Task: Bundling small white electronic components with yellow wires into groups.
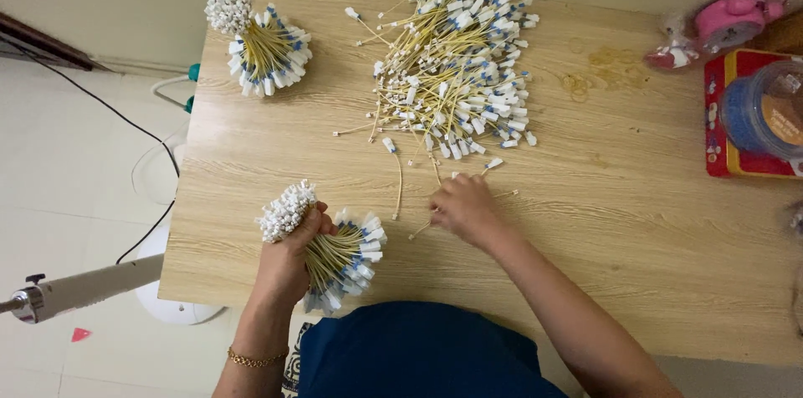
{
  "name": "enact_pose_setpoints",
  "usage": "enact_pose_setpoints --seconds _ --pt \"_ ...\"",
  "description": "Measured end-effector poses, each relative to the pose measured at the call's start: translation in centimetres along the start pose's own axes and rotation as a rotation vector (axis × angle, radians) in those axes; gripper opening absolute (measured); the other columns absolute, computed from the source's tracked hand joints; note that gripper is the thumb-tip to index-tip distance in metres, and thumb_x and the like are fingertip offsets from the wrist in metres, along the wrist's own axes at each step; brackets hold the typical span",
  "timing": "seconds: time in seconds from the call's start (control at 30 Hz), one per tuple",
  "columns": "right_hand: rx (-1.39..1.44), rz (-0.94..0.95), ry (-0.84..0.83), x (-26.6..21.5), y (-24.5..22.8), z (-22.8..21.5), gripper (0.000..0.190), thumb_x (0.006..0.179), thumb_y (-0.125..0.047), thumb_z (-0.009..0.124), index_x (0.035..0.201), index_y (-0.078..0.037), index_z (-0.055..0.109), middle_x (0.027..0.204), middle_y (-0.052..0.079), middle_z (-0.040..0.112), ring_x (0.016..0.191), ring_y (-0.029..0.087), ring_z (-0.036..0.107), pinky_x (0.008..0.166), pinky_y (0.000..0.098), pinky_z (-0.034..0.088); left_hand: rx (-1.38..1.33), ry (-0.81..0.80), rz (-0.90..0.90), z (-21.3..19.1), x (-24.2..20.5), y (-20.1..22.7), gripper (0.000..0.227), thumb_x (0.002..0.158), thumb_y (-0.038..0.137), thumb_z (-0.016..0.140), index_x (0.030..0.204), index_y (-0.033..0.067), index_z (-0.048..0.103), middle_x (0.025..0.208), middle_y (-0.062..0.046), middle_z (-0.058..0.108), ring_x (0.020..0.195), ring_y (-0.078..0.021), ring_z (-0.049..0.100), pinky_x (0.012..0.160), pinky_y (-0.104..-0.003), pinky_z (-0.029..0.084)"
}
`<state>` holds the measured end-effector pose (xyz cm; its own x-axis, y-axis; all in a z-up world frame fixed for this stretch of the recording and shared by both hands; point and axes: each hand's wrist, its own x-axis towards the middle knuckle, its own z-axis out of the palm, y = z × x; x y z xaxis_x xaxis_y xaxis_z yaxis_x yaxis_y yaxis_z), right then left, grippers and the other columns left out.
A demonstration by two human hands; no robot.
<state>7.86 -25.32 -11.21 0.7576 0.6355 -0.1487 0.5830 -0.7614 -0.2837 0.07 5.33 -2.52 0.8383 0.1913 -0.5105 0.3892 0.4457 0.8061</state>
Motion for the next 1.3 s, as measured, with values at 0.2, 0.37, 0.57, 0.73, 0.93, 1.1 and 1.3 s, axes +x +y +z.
enact_pose_setpoints --seconds 0.2,0.37,0.57,0.73,0.93,1.1,1.3 --pt "0.002 0.240 -0.120 0.7 -0.5 4.1 0.012 0.091 -0.032 0.071 0.088 -0.023 0.064 0.091 -0.001 0.062 0.097 0.025 0.064 0.084 0.0439 0.050 0.004 -0.016 -0.008 0.2 -0.3 -0.3 0.025 0.098 0.019 0.067 0.111 -0.0018 0.063 0.075 -0.012 0.058 0.078 -0.0256 0.070 0.072 -0.038 0.058" --pt "0.286 0.866 -0.200 -2.8 0.8 -2.4 0.037 0.096 -0.044 0.054 0.101 -0.014 0.076 0.100 0.017 0.074 0.107 0.038 0.071 0.089 0.0521 0.055 0.035 -0.020 -0.014 0.6 -0.6 0.2 0.027 0.098 0.020 0.067 0.112 -0.0030 0.063 0.076 -0.012 0.058 0.079 -0.0250 0.069 0.074 -0.037 0.056" --pt "0.359 1.087 -0.216 -4.1 2.5 0.1 0.056 0.089 -0.055 0.056 0.098 -0.004 0.079 0.099 0.024 0.076 0.108 0.045 0.070 0.087 0.0575 0.055 0.070 -0.036 -0.034 1.8 -0.9 0.5 0.029 0.098 0.020 0.068 0.112 -0.0044 0.064 0.075 -0.013 0.059 0.079 -0.0251 0.068 0.075 -0.038 0.056" --pt "0.484 1.125 -0.076 -4.6 3.8 2.8 0.039 0.079 -0.045 0.063 0.090 -0.013 0.083 0.092 0.015 0.078 0.104 0.040 0.071 0.087 0.0513 0.058 0.099 -0.046 -0.020 2.1 -1.0 0.8 0.030 0.097 0.019 0.068 0.114 -0.0052 0.065 0.075 -0.013 0.060 0.079 -0.0251 0.070 0.076 -0.038 0.057" --pt "1.211 1.150 0.430 -5.0 2.9 -1.3 0.022 0.083 -0.010 0.062 0.095 0.008 0.068 0.085 0.020 0.068 0.071 0.026 0.070 0.064 0.0360 0.061 0.114 -0.044 -0.022 0.8 -0.6 0.0 0.028 0.099 0.017 0.065 0.114 -0.0069 0.064 0.077 -0.012 0.059 0.080 -0.0250 0.067 0.079 -0.040 0.055" --pt "0.971 0.662 0.274 -4.4 0.9 -5.6 0.040 0.090 0.002 0.058 0.129 0.004 0.055 0.091 0.017 0.060 0.079 0.026 0.062 0.065 0.0383 0.057 0.146 -0.060 -0.013 0.7 -0.2 -0.5 0.028 0.099 0.017 0.065 0.115 -0.0067 0.064 0.076 -0.012 0.059 0.080 -0.0234 0.067 0.078 -0.038 0.056" --pt "0.257 0.502 -0.092 -2.8 6.0 3.3 0.035 0.092 -0.032 0.071 0.126 -0.026 0.064 0.117 0.006 0.065 0.114 0.033 0.067 0.098 0.0479 0.055 0.097 -0.032 -0.037 1.2 -0.6 -0.4 0.031 0.098 0.016 0.066 0.117 -0.0092 0.064 0.077 -0.013 0.061 0.080 -0.0240 0.068 0.077 -0.039 0.056"
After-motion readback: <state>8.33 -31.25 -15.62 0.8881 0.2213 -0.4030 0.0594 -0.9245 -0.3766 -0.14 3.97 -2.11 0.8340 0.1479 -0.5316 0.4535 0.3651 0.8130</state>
